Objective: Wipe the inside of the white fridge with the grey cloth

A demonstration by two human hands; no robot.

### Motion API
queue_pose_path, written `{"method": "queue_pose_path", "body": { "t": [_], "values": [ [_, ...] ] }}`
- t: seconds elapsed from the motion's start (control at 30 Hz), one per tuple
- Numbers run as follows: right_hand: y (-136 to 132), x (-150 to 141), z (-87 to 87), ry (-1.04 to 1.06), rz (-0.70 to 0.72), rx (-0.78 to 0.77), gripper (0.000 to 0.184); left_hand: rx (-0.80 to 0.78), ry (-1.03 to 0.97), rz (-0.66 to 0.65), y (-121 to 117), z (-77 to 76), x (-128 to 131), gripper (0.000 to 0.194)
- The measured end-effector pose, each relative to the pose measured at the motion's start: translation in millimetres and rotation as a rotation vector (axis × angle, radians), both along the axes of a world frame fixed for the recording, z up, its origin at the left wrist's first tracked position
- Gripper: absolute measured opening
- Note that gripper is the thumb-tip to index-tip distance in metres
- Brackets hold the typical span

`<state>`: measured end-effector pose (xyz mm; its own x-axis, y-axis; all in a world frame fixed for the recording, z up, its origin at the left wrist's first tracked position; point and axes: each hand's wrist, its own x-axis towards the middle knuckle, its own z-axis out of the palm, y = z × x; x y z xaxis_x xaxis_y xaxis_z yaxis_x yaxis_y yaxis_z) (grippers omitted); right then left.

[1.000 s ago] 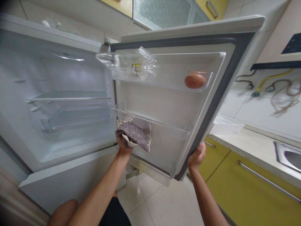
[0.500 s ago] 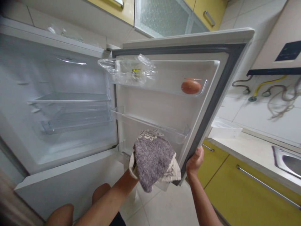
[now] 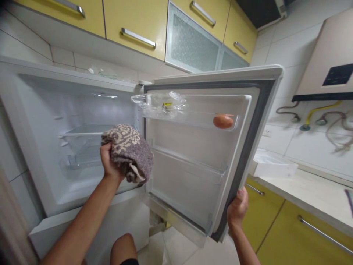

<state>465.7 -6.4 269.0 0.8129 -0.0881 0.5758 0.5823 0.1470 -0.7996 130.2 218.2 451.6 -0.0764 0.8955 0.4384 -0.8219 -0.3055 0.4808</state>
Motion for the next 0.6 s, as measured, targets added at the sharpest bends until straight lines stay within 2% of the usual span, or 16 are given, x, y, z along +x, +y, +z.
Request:
{"method": "queue_pose_path", "body": {
  "t": [0.1, 0.2, 0.27, 0.37, 0.53, 0.6],
  "values": [
    [0.1, 0.4, -1.7, -0.004, 0.009, 0.012, 0.065, 0.035, 0.066, -0.086, 15.6, 37.3, 12.6, 0.040],
    [0.3, -0.1, -1.7, 0.008, -0.013, 0.013, 0.068, 0.016, 0.179, -0.192, 28.4, 55.8, 34.7, 0.044],
    [0.3, -0.8, -0.7, 0.014, -0.016, 0.006, 0.071, -0.002, 0.193, -0.233, 32.2, 58.7, 48.7, 0.044],
    [0.4, -1.1, 0.9, 0.010, 0.005, -0.004, 0.071, -0.043, 0.155, -0.246, 29.0, 55.0, 66.4, 0.042],
    [0.8, 0.0, 0.4, 0.019, -0.012, -0.005, 0.078, -0.146, 0.221, -0.418, 18.7, 50.5, 99.8, 0.034],
    [0.9, 0.0, -0.6, 0.031, -0.014, 0.004, 0.078, -0.121, 0.205, -0.400, 17.5, 51.0, 115.2, 0.030]
  ]
}}
